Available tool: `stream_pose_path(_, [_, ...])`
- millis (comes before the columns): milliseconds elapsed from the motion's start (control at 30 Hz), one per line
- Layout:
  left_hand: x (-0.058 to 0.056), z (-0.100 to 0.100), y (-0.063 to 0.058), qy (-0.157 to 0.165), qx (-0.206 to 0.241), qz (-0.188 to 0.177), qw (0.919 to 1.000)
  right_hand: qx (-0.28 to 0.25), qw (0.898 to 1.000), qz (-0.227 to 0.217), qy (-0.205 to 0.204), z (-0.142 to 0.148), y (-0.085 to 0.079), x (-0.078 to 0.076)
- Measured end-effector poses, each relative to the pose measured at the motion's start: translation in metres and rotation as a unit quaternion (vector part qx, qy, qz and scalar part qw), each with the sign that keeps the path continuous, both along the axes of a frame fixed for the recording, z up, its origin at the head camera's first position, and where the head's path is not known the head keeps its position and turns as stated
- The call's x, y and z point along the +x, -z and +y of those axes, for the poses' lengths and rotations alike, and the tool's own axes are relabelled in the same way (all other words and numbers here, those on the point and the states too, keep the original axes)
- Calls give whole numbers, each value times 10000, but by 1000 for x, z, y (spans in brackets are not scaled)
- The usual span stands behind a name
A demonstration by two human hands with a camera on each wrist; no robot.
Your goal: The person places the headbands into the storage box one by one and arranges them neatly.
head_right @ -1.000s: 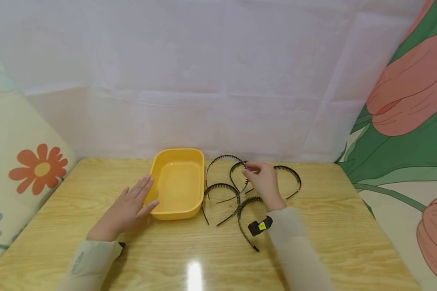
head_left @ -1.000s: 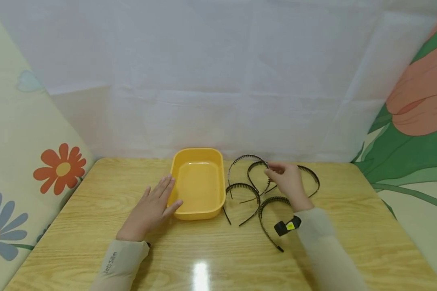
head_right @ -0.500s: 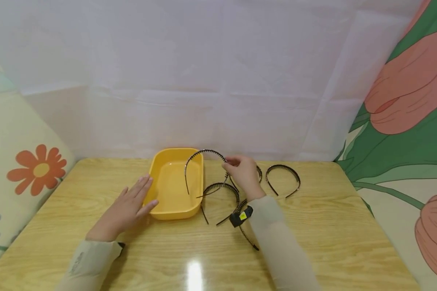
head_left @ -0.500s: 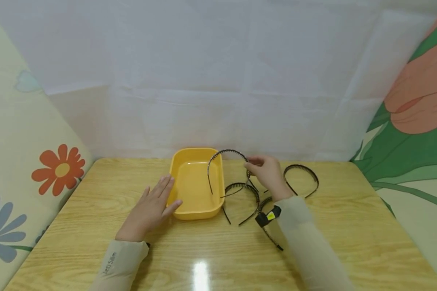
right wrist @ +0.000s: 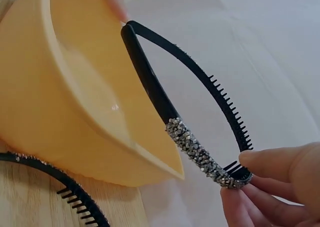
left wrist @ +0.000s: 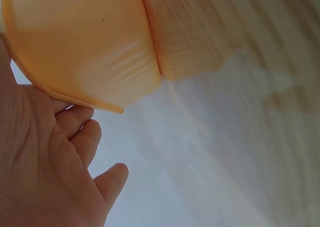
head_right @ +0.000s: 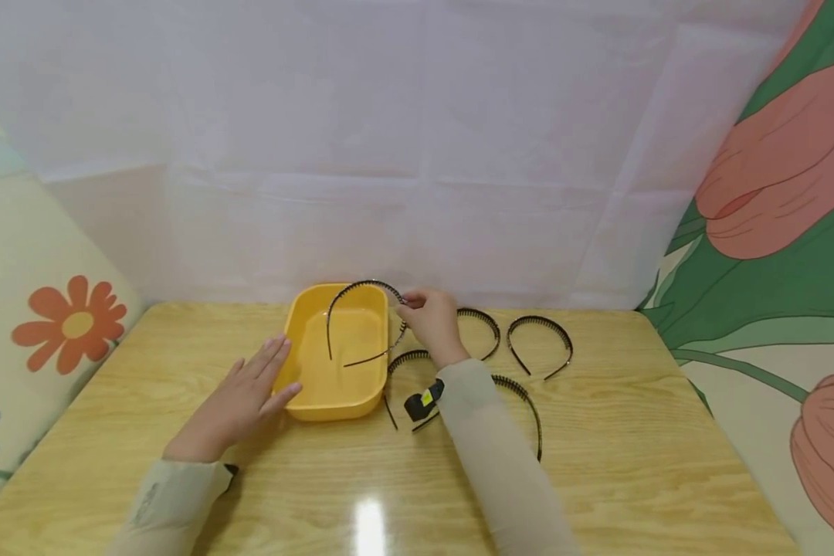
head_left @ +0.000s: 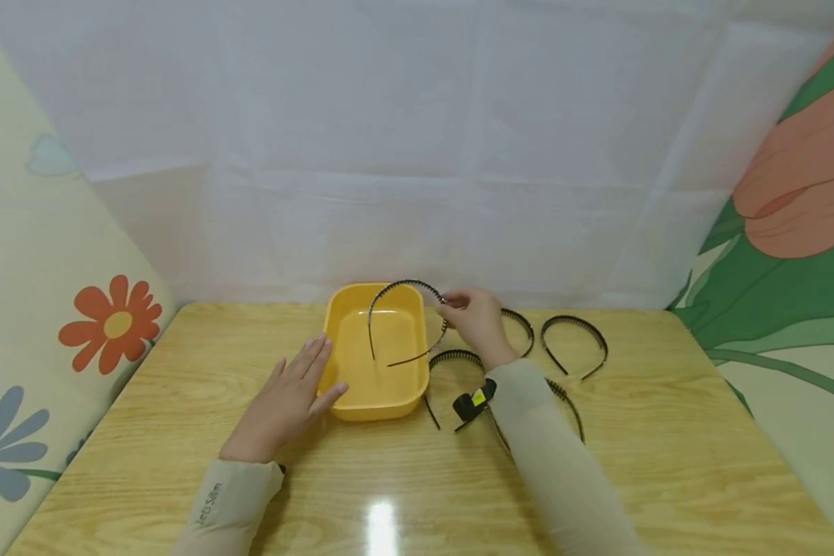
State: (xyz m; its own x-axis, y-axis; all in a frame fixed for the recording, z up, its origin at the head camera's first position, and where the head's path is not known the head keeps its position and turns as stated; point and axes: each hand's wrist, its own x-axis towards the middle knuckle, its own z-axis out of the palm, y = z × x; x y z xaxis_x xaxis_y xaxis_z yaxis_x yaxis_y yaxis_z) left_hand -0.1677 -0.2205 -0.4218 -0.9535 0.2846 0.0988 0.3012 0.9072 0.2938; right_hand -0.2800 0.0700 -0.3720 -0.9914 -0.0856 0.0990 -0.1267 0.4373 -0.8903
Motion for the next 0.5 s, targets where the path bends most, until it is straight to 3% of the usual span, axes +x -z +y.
stream_pose_path(300, [-2, -1, 0, 12, -17, 27, 10000, 210, 9996, 203, -49, -28, 6, -8])
stream_pose_path(500, [-2, 0, 2, 17, 65, 20, 10000, 716, 9963, 450, -171, -45, 13, -7])
